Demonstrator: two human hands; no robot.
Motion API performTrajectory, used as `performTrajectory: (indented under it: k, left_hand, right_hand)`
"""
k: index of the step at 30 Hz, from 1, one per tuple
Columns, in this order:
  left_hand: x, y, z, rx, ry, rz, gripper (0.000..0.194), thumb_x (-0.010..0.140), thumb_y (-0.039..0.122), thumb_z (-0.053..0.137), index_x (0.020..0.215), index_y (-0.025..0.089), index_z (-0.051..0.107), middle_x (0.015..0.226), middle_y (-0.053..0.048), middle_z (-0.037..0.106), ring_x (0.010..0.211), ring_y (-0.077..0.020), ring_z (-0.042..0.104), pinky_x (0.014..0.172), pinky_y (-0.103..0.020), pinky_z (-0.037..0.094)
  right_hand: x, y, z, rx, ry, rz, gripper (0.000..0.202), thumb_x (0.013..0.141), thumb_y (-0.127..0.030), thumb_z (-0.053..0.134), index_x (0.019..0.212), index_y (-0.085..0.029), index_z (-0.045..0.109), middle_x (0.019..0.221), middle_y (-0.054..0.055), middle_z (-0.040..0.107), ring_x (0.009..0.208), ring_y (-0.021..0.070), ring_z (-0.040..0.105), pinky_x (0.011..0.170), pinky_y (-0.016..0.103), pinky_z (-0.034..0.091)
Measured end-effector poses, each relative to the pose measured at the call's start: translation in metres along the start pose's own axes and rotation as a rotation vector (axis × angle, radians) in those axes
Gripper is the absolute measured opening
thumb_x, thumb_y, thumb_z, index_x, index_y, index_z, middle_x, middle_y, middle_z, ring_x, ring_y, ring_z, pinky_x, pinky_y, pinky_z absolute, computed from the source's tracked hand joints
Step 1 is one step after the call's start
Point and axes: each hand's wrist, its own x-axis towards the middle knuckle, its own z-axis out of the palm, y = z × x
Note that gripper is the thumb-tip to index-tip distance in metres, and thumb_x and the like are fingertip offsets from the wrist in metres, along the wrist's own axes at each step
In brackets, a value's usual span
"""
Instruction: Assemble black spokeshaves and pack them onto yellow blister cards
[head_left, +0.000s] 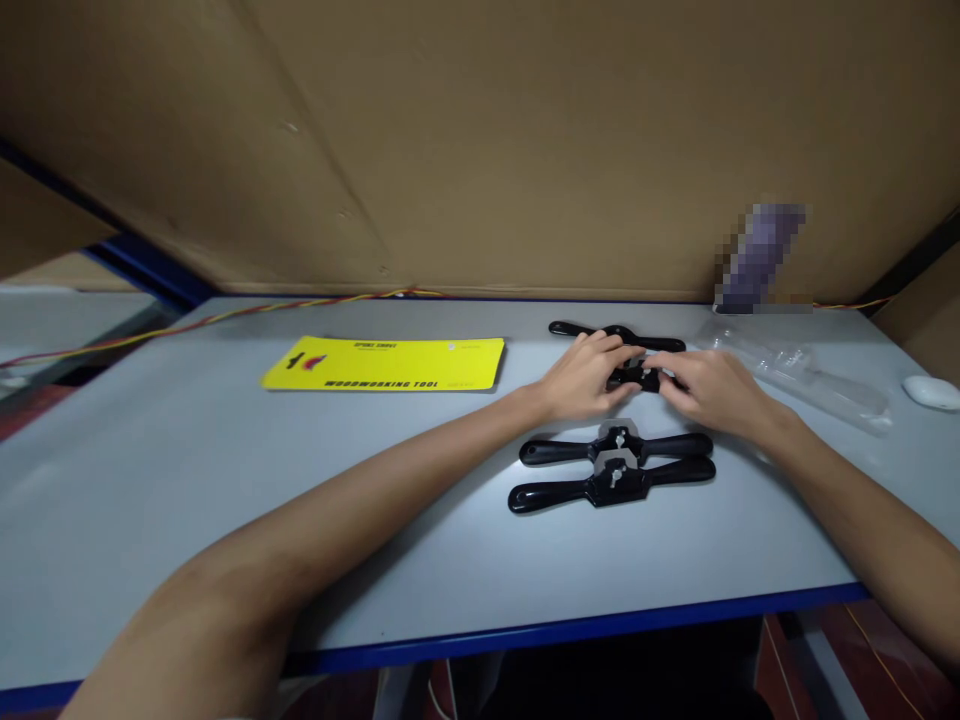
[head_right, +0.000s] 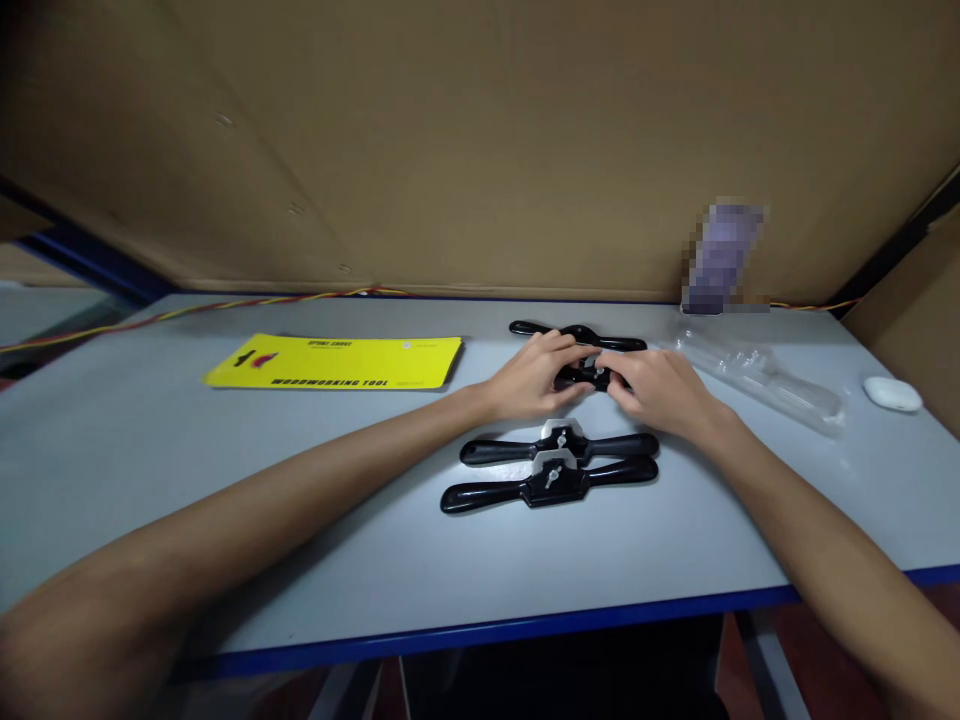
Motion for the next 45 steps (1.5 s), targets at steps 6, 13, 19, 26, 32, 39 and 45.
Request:
performTrajectory:
  k: [6, 13, 19, 26, 32, 39, 45]
  left_hand:
    - [-0.0004, -0.001, 0.0007, -0.002, 0.004, 0.006, 0.053, 0.098, 0.043, 0.057, 0.14, 0.011, 0.061, 0.113, -0.014, 0.068, 0.105, -0.0301, 0.06, 0.097, -0.045, 0.044]
    - [-0.0011, -0.0001, 0.0004, -0.002, 0.009, 0.003, 0.054, 0.098, 0.043, 0.055, 0.14, 0.011, 0.061, 0.112, -0.014, 0.068, 0.106, -0.0303, 0.059, 0.097, -0.045, 0.044]
    - [-0.0012, 0.0021, -0.0018, 0.002, 0.0, -0.012, 0.054, 0.098, 0.042, 0.056, 0.142, 0.011, 0.06, 0.113, -0.014, 0.068, 0.106, -0.0302, 0.059, 0.097, -0.044, 0.044]
    - [-0.001, 0.0025, -0.0031, 0.007, -0.003, -0.007, 0.054, 0.098, 0.042, 0.056, 0.142, 0.011, 0.06, 0.112, -0.014, 0.068, 0.107, -0.0307, 0.059, 0.097, -0.044, 0.043]
    - [-0.0012, 0.0022, -0.0026, 0.02, -0.007, -0.002, 0.055, 0.099, 0.042, 0.054, 0.144, 0.011, 0.06, 0.112, -0.014, 0.068, 0.107, -0.0317, 0.058, 0.095, -0.044, 0.044]
    - [-0.0019, 0.0002, -0.0008, 0.013, 0.001, 0.009, 0.055, 0.1, 0.043, 0.053, 0.145, 0.012, 0.059, 0.113, -0.015, 0.068, 0.107, -0.0312, 0.058, 0.096, -0.044, 0.043]
    - [-0.0016, 0.002, -0.0033, 0.024, -0.005, 0.009, 0.056, 0.1, 0.044, 0.052, 0.144, 0.01, 0.059, 0.113, -0.015, 0.067, 0.106, -0.0317, 0.057, 0.095, -0.045, 0.043]
  right_hand:
    - [-0.0025, 0.0021, -0.0019, 0.046, -0.04, -0.025, 0.032, 0.089, -0.021, 0.049, 0.108, -0.021, 0.076, 0.089, 0.007, 0.079, 0.075, 0.0223, 0.068, 0.066, 0.033, 0.038]
    - [-0.0025, 0.0006, -0.0021, 0.039, -0.036, -0.052, 0.043, 0.091, -0.021, 0.048, 0.126, -0.025, 0.072, 0.104, 0.008, 0.08, 0.079, 0.0229, 0.069, 0.067, 0.033, 0.041]
    - [-0.0033, 0.0042, -0.005, 0.029, -0.057, -0.025, 0.034, 0.088, -0.018, 0.05, 0.111, -0.021, 0.075, 0.097, 0.008, 0.08, 0.079, 0.0232, 0.069, 0.067, 0.033, 0.039]
    - [-0.0034, -0.0002, -0.0072, 0.028, -0.07, -0.072, 0.047, 0.089, -0.017, 0.049, 0.13, -0.026, 0.069, 0.108, 0.005, 0.08, 0.081, 0.0218, 0.069, 0.067, 0.032, 0.038]
    - [-0.0036, 0.0047, -0.0099, -0.032, -0.061, -0.018, 0.039, 0.088, -0.016, 0.048, 0.119, -0.022, 0.072, 0.1, 0.009, 0.08, 0.078, 0.0244, 0.069, 0.065, 0.034, 0.037]
    - [-0.0049, 0.005, -0.0046, 0.085, -0.095, -0.105, 0.036, 0.089, -0.016, 0.048, 0.111, -0.024, 0.074, 0.099, 0.006, 0.079, 0.082, 0.0222, 0.068, 0.069, 0.033, 0.041]
    - [-0.0042, 0.0047, -0.0043, 0.113, -0.084, -0.092, 0.042, 0.09, -0.017, 0.047, 0.123, -0.024, 0.072, 0.101, 0.006, 0.078, 0.082, 0.0223, 0.068, 0.072, 0.033, 0.041]
